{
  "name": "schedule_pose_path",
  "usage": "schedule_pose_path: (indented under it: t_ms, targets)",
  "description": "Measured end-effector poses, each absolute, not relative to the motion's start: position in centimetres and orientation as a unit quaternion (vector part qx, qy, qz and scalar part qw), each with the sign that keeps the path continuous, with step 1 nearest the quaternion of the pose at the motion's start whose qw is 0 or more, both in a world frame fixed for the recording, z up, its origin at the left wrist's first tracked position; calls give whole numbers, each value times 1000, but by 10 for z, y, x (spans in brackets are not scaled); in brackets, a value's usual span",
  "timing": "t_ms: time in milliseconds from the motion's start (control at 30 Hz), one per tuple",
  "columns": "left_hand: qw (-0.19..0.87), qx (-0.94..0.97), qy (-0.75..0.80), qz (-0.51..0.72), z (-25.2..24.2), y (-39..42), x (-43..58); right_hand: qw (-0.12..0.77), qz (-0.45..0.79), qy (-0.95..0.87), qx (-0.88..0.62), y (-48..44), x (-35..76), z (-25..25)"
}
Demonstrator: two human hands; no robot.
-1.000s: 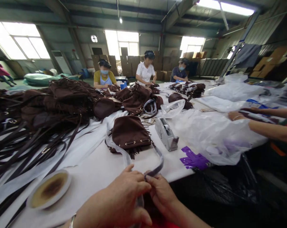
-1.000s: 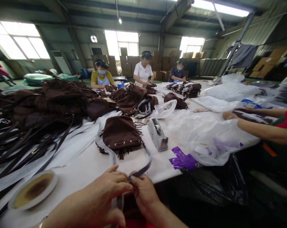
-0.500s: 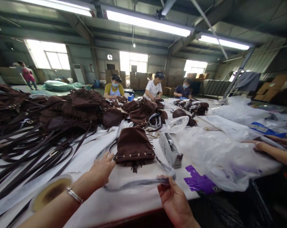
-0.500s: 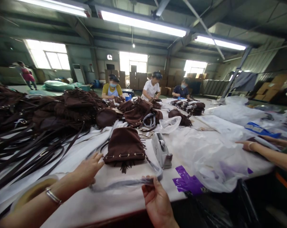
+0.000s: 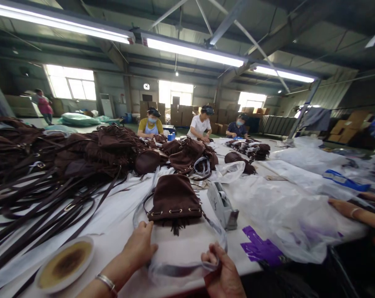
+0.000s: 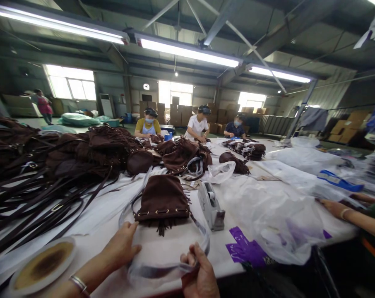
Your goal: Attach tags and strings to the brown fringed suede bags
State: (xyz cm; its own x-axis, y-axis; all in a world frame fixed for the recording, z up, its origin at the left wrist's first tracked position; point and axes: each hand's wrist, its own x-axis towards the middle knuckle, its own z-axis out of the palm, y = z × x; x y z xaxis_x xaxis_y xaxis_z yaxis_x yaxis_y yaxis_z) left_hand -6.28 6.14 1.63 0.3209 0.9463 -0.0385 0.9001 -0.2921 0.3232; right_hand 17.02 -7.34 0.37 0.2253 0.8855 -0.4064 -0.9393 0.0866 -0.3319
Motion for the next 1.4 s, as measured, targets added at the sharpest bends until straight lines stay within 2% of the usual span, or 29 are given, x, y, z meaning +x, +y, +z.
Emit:
schedule_pose_path:
  t_ms: [167,367,467,567,633,733,867,1000,1067,1267,1400]
  targets:
    - [143,777,592,158,23,80,-63,705,632,26,-320,-86,165,8]
    - [85,694,632,335,58,128,-81,675,646,34,-355,-100,153,4]
    - [21,729,627,274,76,120,-72,665,647,31,-372,-98,143,1]
    - [-12,824,528,208,87,76,-47,660,644,24,-386,-93,136,1]
    - [57,894,404,184,87,35,-29,660,649,7,-379,-92,133,4]
    - [176,943,272,74,72,-14,-10,645,680,-55,-346,-94,131,9]
    - [161,940,302,-14,47,-34,-9,628,680,-104,-364,-97,148,12]
    - [94,947,305,-37,36,-31,-20,666,584,-136,-443,-74,192,8]
    - [66,946,314,-41,32,-32,-24,658,551,-154,-490,-54,216,4]
    - [24,917,399,9,13,-48,-36,543,524,-321,-572,-11,251,-8]
    - [71,898,433,38,18,-52,-44,438,390,-484,-650,-6,251,-16]
